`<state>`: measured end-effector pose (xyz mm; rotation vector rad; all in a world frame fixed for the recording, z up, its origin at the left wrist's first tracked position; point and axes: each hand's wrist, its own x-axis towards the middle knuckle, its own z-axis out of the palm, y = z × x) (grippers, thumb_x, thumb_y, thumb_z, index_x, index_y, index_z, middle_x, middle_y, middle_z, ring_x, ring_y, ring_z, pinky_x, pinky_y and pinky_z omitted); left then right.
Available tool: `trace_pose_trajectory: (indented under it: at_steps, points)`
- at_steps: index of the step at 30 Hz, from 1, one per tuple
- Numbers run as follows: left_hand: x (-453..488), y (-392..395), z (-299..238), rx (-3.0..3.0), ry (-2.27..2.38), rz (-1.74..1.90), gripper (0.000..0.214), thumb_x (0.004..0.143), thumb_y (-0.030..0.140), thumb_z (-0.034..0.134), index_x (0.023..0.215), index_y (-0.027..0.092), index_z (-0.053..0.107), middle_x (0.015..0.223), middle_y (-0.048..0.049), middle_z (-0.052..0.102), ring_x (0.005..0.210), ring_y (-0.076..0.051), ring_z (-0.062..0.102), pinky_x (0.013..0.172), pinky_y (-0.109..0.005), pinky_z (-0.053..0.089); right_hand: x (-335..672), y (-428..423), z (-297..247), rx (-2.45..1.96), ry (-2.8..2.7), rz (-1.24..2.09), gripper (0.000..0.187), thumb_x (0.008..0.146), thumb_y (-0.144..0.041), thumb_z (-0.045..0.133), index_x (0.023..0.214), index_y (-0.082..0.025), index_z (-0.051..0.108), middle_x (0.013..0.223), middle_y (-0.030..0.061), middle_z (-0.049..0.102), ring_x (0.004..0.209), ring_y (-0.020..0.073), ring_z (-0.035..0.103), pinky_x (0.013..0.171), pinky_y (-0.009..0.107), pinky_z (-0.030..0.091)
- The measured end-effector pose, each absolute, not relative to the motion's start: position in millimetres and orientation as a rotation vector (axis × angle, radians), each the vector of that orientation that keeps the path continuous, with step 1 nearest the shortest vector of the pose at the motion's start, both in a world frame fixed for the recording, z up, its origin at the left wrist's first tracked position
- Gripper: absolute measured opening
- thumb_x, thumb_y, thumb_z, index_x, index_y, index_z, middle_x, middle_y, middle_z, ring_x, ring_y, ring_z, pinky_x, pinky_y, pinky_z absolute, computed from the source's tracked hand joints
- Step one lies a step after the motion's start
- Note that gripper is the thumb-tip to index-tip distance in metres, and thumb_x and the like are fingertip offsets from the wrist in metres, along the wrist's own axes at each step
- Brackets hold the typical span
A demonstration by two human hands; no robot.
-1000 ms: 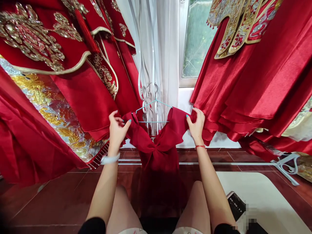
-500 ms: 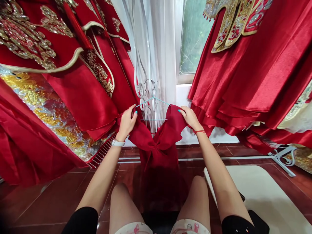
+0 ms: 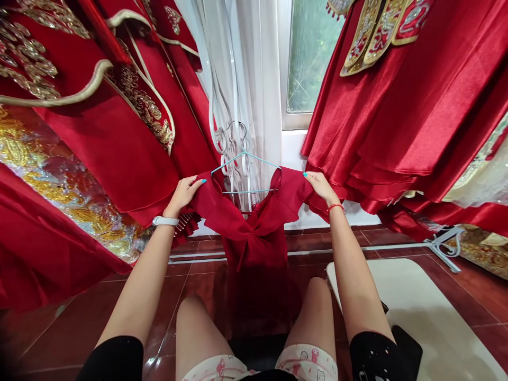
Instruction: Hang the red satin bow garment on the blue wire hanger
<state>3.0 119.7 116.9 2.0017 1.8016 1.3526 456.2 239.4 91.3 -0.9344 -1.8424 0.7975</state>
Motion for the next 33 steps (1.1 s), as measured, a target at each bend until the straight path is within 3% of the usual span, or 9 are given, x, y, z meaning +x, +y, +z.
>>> trace_pose_trajectory:
  at_steps: [4, 7, 9, 13, 17, 21, 23, 27, 33]
  points:
    - [5, 113, 119, 2.05, 1.854, 1.359, 0.037, 0.092, 0.05, 0.056, 0.101, 0.016, 0.066, 0.092, -0.0058, 0.066, 0.09, -0.022, 0.062, 0.091, -0.037, 0.053, 456, 231, 99, -0.915, -1.944, 0.717, 0.061, 0.082, -0.08, 0.055, 0.086, -0.021, 0.069, 0.082, 0.0036, 0.068, 0.079, 0.0205, 0.06, 0.076, 0.036, 0.051]
    - [27, 91, 96, 2.135, 2.016, 1.678, 0.071, 0.086, 0.049, 0.068, 0.142, 0.01, 0.049, 0.141, -0.021, 0.051, 0.134, -0.033, 0.049, 0.12, -0.052, 0.034, 441, 219, 109, -0.849, -2.034, 0.514, 0.064, 0.085, -0.065, 0.066, 0.134, -0.025, 0.063, 0.128, 0.0095, 0.068, 0.117, 0.0281, 0.061, 0.104, 0.045, 0.047]
    - [51, 75, 67, 2.291, 2.056, 1.734, 0.08, 0.078, 0.047, 0.074, 0.146, 0.014, 0.048, 0.155, -0.0214, 0.039, 0.148, -0.039, 0.033, 0.127, -0.057, 0.019, 425, 212, 111, -0.837, -2.152, 0.353, 0.074, 0.083, -0.057, 0.072, 0.148, -0.027, 0.052, 0.143, 0.0105, 0.06, 0.129, 0.0312, 0.055, 0.112, 0.049, 0.042]
    - [90, 72, 15, 2.658, 1.722, 0.84, 0.054, 0.086, 0.039, 0.065, 0.139, 0.028, 0.062, 0.156, -0.0114, 0.051, 0.15, -0.036, 0.039, 0.127, -0.06, 0.018, 385, 211, 107, -1.054, -2.215, -0.021, 0.073, 0.085, -0.052, 0.073, 0.148, -0.023, 0.051, 0.135, 0.0167, 0.061, 0.125, 0.0383, 0.054, 0.106, 0.056, 0.042]
    - [98, 101, 10, 2.469, 2.041, 0.915, 0.055, 0.096, 0.033, 0.05, 0.15, 0.024, 0.052, 0.167, -0.0135, 0.034, 0.154, -0.034, 0.033, 0.127, -0.065, 0.009, 360, 216, 100, -1.22, -2.071, -0.168, 0.072, 0.089, -0.054, 0.066, 0.149, -0.019, 0.048, 0.132, 0.0206, 0.06, 0.124, 0.041, 0.051, 0.107, 0.063, 0.037]
    - [100, 94, -8, 2.475, 2.047, 1.006, 0.05, 0.101, 0.027, 0.041, 0.149, 0.024, 0.054, 0.165, -0.0115, 0.039, 0.156, -0.032, 0.031, 0.127, -0.061, 0.01, 361, 193, 77, -1.191, -1.959, -0.18, 0.075, 0.094, -0.051, 0.058, 0.158, -0.019, 0.037, 0.15, 0.0217, 0.048, 0.141, 0.0428, 0.038, 0.117, 0.071, 0.02]
    - [105, 74, -36, 2.565, 1.975, 0.95, 0.049, 0.1, 0.022, 0.041, 0.146, 0.028, 0.059, 0.16, -0.0115, 0.048, 0.152, -0.03, 0.039, 0.127, -0.059, 0.016, 364, 166, 48, -1.122, -1.951, -0.176, 0.066, 0.096, -0.046, 0.053, 0.157, -0.023, 0.041, 0.158, 0.018, 0.041, 0.15, 0.0406, 0.028, 0.121, 0.07, 0.015]
    - [116, 49, -82, 2.741, 1.867, 0.753, 0.051, 0.095, 0.023, 0.052, 0.144, 0.027, 0.061, 0.152, -0.0138, 0.056, 0.144, -0.031, 0.05, 0.125, -0.056, 0.025, 361, 113, -29, -0.917, -2.3, -0.085, 0.047, 0.097, -0.034, 0.049, 0.142, -0.04, 0.06, 0.156, 0.0051, 0.05, 0.15, 0.033, 0.035, 0.125, 0.065, 0.012]
    - [131, 62, -55, 2.698, 2.056, 0.756, 0.061, 0.095, 0.022, 0.051, 0.156, 0.021, 0.045, 0.162, -0.0129, 0.044, 0.152, -0.029, 0.038, 0.126, -0.052, 0.022, 348, 113, -53, -0.981, -2.274, -0.047, 0.05, 0.1, -0.027, 0.042, 0.147, -0.024, 0.055, 0.152, 0.0149, 0.053, 0.145, 0.0312, 0.043, 0.122, 0.065, 0.02]
